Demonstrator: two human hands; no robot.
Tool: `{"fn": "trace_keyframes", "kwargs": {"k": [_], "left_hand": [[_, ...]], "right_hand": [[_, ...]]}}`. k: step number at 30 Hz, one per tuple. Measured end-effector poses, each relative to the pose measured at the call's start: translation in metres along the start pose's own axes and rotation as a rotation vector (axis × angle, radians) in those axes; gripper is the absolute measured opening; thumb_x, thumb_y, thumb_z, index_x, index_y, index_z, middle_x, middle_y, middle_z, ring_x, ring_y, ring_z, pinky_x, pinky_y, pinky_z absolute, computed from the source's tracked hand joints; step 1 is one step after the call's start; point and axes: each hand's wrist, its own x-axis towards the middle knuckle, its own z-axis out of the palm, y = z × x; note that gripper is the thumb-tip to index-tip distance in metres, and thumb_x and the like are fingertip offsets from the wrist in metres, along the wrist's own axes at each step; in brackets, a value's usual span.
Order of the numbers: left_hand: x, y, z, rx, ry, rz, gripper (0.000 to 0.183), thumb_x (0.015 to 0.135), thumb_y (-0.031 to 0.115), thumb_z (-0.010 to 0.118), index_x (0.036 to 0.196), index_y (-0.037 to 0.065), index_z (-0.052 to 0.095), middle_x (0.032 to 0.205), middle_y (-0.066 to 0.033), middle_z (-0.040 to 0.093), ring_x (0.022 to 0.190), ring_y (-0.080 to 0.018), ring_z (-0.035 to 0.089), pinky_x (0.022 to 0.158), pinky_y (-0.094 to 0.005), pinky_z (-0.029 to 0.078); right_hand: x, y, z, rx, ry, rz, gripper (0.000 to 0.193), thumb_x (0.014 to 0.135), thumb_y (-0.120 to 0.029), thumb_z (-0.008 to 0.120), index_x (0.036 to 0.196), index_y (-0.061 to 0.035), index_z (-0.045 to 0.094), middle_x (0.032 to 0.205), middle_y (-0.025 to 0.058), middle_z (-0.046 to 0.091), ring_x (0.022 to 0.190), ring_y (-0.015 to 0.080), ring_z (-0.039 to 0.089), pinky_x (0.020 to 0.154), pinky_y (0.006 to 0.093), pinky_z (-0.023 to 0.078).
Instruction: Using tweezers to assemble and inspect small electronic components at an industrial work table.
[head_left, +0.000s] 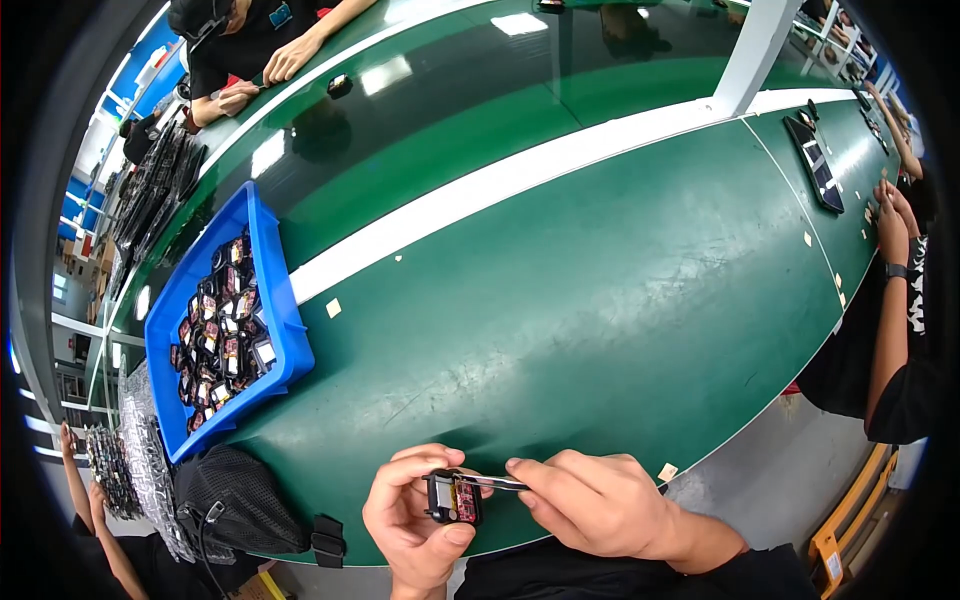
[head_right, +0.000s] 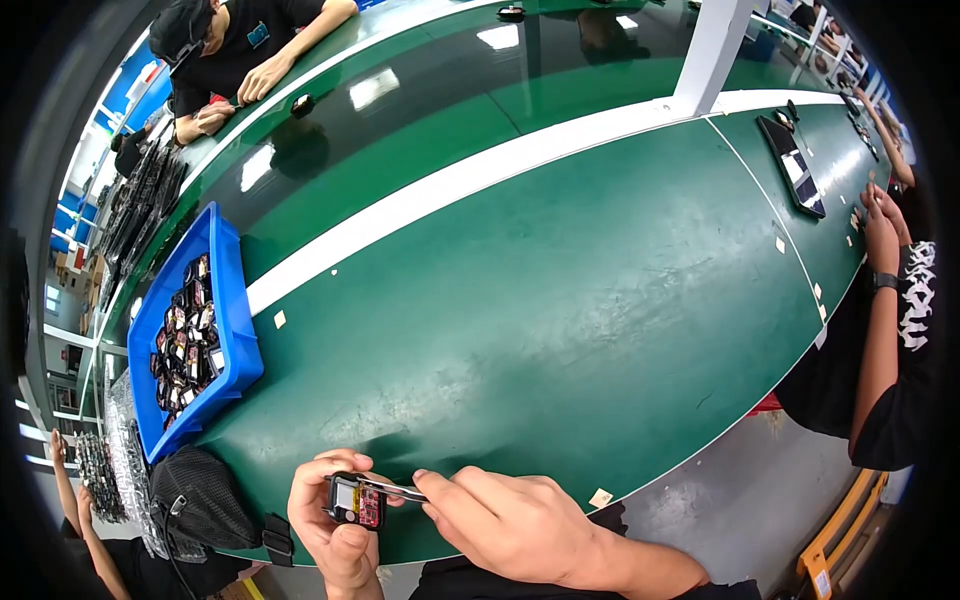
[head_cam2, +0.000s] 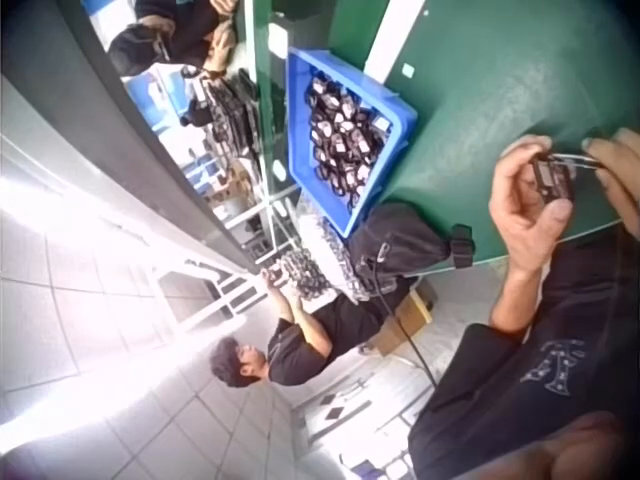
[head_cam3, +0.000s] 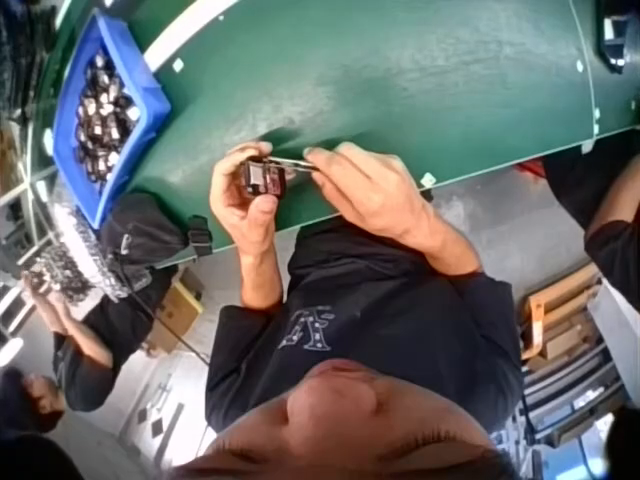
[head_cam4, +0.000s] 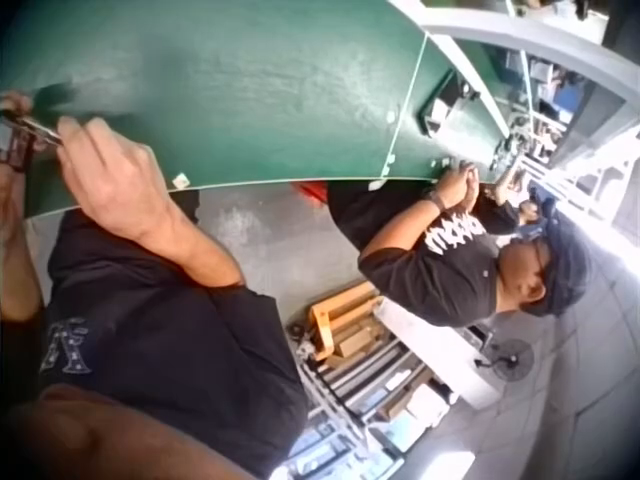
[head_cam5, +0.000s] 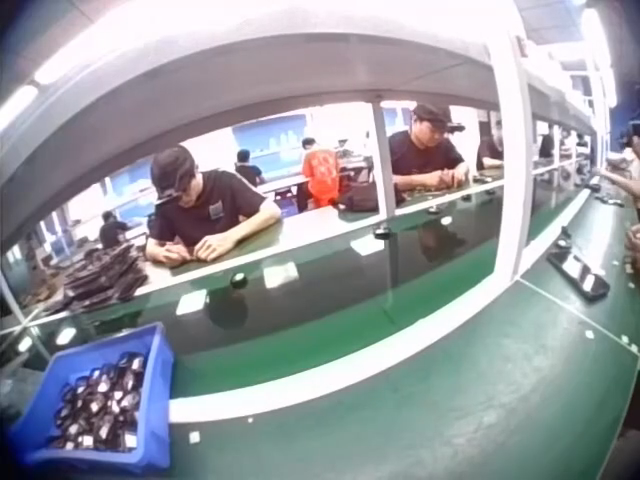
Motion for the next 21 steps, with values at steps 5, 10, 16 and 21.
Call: {"fn": "trace_keyframes", "kwargs": {"k": [5,10,16,21], "left_hand": [[-0.0007,0.0004,0.0007,-0.013,0.001,-0.022,0.067,0.076,0.029,0.092,0.119,-0.005,0.055,0.115,-0.0203,0.058,0.11,-0.0279,0.064,0.083,-0.0433,0.065],[-0.0004,-0.0023,0.0058,0.1,0.105,0.005,0.078,0.072,0.046,0.091,0.117,-0.005,0.054,0.111,-0.0208,0.057,0.076,-0.0289,0.072,0.067,-0.0384,0.063],[0.0006,-0.0018,0.0049,0.098,0.087,-0.008,0.078,0.072,0.047,0.091,0.116,-0.006,0.054,0.111,-0.0203,0.057,0.074,-0.0285,0.072,0.067,-0.0378,0.063],[0.0008,0.0,0.0067,0.091,0.092,-0.009,0.078,0.072,0.048,0.09,0.115,-0.005,0.054,0.111,-0.0202,0.057,0.073,-0.0287,0.072,0.066,-0.0378,0.063]], "right_hand": [[-0.0008,0.0017,0.0012,-0.016,0.015,-0.037,0.032,0.08,-0.004,0.077,0.11,0.0022,0.069,0.076,0.0053,0.062,0.054,0.0161,0.059,0.044,0.0296,0.047],[-0.0005,-0.0007,0.0006,-0.026,0.026,-0.032,0.031,0.079,-0.003,0.077,0.109,0.0028,0.07,0.076,0.0052,0.061,0.054,0.0161,0.059,0.045,0.0293,0.047],[-0.002,0.0013,0.0026,-0.032,0.027,-0.052,0.032,0.077,-0.001,0.077,0.108,0.0027,0.07,0.075,0.0048,0.061,0.054,0.0157,0.06,0.045,0.0287,0.048],[-0.0028,0.0007,0.003,-0.027,0.033,-0.045,0.031,0.077,0.0,0.076,0.107,0.0021,0.069,0.075,0.0044,0.061,0.054,0.0154,0.06,0.045,0.0284,0.048]]}}
